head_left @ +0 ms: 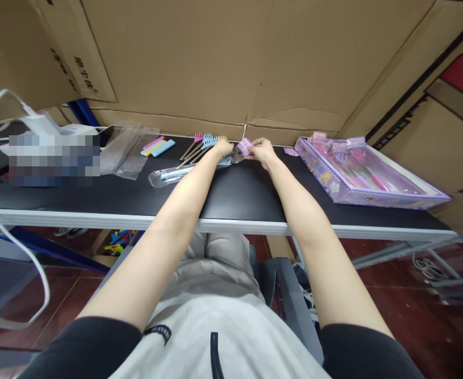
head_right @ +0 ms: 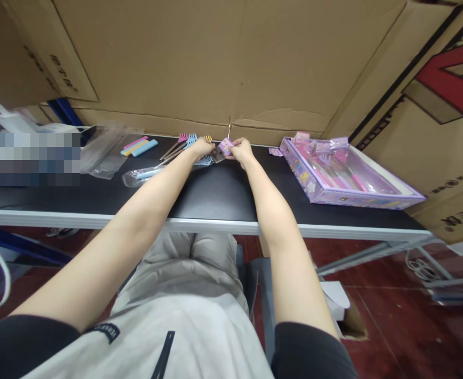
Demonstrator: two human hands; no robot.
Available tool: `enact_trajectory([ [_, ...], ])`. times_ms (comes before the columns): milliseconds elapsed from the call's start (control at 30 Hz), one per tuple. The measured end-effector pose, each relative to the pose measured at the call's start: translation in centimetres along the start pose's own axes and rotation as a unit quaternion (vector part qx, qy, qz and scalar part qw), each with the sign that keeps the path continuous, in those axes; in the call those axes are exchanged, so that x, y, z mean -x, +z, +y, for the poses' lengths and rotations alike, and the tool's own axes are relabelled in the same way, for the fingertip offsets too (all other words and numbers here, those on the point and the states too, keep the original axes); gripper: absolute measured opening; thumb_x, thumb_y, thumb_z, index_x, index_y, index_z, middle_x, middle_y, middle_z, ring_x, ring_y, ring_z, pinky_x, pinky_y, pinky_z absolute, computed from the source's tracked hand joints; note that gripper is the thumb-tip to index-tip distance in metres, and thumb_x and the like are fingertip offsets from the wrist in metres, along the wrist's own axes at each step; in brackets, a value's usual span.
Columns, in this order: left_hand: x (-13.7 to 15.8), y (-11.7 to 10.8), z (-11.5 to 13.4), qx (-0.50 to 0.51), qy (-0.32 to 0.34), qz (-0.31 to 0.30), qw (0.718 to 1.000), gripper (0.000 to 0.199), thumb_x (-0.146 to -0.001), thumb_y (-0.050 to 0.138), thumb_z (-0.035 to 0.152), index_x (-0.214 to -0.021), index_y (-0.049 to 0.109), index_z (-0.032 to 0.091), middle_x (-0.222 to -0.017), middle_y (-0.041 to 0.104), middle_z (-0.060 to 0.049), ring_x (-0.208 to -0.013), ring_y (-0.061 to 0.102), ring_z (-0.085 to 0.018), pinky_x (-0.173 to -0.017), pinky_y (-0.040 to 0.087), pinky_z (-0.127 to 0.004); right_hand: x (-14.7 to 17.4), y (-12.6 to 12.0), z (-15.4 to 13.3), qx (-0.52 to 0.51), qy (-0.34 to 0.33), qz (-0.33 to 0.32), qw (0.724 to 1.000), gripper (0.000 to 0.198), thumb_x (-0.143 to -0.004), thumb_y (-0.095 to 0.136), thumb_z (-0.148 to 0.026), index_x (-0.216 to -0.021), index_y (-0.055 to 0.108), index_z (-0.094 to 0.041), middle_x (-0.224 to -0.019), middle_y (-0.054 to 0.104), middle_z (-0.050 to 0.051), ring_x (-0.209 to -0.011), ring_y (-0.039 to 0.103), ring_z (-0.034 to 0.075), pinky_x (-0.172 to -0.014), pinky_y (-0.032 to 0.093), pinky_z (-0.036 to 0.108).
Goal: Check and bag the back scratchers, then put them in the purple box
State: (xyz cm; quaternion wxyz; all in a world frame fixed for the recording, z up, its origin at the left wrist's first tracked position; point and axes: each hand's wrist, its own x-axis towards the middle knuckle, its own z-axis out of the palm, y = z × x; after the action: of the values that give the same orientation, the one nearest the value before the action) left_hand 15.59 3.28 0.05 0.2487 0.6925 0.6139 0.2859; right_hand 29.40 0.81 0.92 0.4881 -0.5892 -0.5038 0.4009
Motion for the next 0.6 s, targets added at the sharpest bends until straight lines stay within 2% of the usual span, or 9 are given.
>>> enact_trajectory([
  [100,0.1,0.1,-0.4,0.097,-0.015,0.000,0.995,0.028,-0.104,0.052,0.006,-0.104,0.081,0.009,-0.112,0.085,-0.018,-0.096,0.080,-0.017,-0.088,0.060,-0.024,0.0,0.1,0.0,-0.004,-0.002,0.002,1.000,0.037,-0.096,0.061,0.007,-0.083,0.043,-0.022,-0.071,0.055,-0.005,-0.064,0.062,0.010,-0.056,0.058,0.020],
  [167,0.3,0.1,-0.6,0.160,-0.013,0.014,0.987,0.027,-0.102,0.058,0.006,-0.084,0.077,0.012,-0.092,0.084,-0.013,-0.087,0.077,-0.016,-0.091,0.060,-0.028,-0.1,0.2,0.0,-0.013,-0.005,0.003,1.000,0.037,-0.097,0.060,0.008,-0.081,0.044,-0.021,-0.072,0.054,-0.004,-0.065,0.061,0.009,-0.058,0.058,0.020],
  [267,0.6,0.2,-0.7,0.251,-0.029,0.035,0.967,0.040,-0.099,0.063,0.006,-0.060,0.063,0.016,-0.063,0.068,-0.004,-0.074,0.068,-0.015,-0.092,0.057,-0.030,-0.5,0.2,0.2,-0.024,-0.010,-0.001,1.000,0.038,-0.095,0.061,0.011,-0.078,0.045,-0.020,-0.070,0.053,-0.004,-0.067,0.060,0.009,-0.061,0.057,0.019],
  [333,0.8,0.2,-0.7,0.291,-0.037,0.040,0.955,0.046,-0.098,0.063,0.002,-0.055,0.059,0.016,-0.055,0.058,0.000,-0.066,0.060,-0.013,-0.088,0.054,-0.028,-0.8,0.1,0.4,-0.025,-0.012,-0.008,1.000,0.039,-0.092,0.062,0.012,-0.077,0.046,-0.020,-0.069,0.053,-0.004,-0.067,0.061,0.009,-0.064,0.056,0.019],
  [400,1.0,0.2,-0.6,0.314,-0.039,0.034,0.948,0.049,-0.099,0.061,-0.001,-0.053,0.057,0.016,-0.054,0.054,0.001,-0.060,0.052,-0.011,-0.084,0.051,-0.026,-1.1,0.0,0.6,-0.026,-0.016,-0.019,0.999,0.038,-0.090,0.062,0.014,-0.078,0.047,-0.020,-0.069,0.053,-0.004,-0.067,0.061,0.010,-0.066,0.056,0.020],
  [600,1.6,0.0,-0.4,0.316,-0.022,0.028,0.948,0.054,-0.103,0.058,0.000,-0.052,0.055,0.015,-0.055,0.053,0.001,-0.057,0.045,-0.010,-0.074,0.046,-0.024,-1.4,-0.1,1.0,0.001,-0.053,-0.033,0.998,0.035,-0.080,0.061,0.015,-0.082,0.054,-0.019,-0.071,0.059,-0.004,-0.067,0.059,0.011,-0.072,0.055,0.025],
])
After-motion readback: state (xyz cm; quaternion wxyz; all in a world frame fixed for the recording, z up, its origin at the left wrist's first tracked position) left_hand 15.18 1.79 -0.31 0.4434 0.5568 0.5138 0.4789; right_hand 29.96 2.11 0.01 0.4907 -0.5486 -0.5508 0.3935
